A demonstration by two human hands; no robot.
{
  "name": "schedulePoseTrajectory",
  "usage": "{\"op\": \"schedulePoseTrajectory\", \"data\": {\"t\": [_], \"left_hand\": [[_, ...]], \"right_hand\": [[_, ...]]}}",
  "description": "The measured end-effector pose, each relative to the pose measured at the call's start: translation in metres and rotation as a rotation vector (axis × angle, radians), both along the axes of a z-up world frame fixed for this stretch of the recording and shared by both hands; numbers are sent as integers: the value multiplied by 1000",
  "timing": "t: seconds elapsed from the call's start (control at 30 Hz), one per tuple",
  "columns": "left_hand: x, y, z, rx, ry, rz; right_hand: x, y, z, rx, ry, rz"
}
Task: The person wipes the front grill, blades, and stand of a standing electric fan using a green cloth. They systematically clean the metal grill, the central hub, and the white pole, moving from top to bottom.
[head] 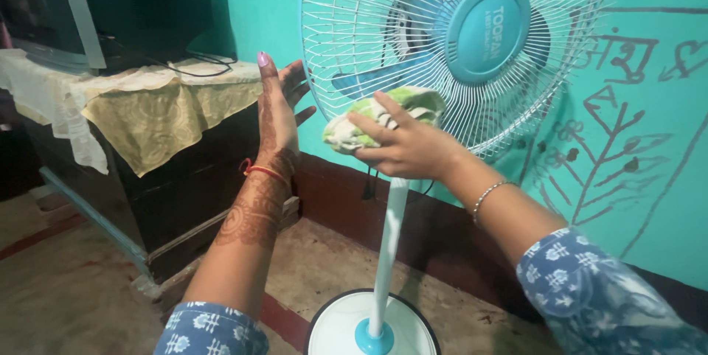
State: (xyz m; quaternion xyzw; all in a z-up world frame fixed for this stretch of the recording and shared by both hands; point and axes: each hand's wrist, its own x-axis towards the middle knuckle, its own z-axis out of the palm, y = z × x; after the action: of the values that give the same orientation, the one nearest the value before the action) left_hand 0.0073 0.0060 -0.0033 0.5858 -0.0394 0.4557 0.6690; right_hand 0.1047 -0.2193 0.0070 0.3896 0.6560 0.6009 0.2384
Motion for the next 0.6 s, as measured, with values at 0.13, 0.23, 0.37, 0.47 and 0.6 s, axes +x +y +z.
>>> {"op": "schedulePoseTrajectory", "data": {"t": [0.13, 0.23, 0.37, 0.47, 0.6], "left_hand": [[2, 2, -2, 6, -7, -9], [2, 1, -2, 13, 3, -4], [0, 0, -2, 19, 22, 1], [1, -2, -2, 11, 5, 9], [-2, -7, -2, 33, 35, 43]], "right_hand": [[10, -10, 4, -44, 31, -21], [21, -21, 4, 18, 74, 85], [39, -32, 4, 145, 57, 55], [53, -41, 0, 192, 71, 26], [71, -51, -4, 254, 92, -17]]}}
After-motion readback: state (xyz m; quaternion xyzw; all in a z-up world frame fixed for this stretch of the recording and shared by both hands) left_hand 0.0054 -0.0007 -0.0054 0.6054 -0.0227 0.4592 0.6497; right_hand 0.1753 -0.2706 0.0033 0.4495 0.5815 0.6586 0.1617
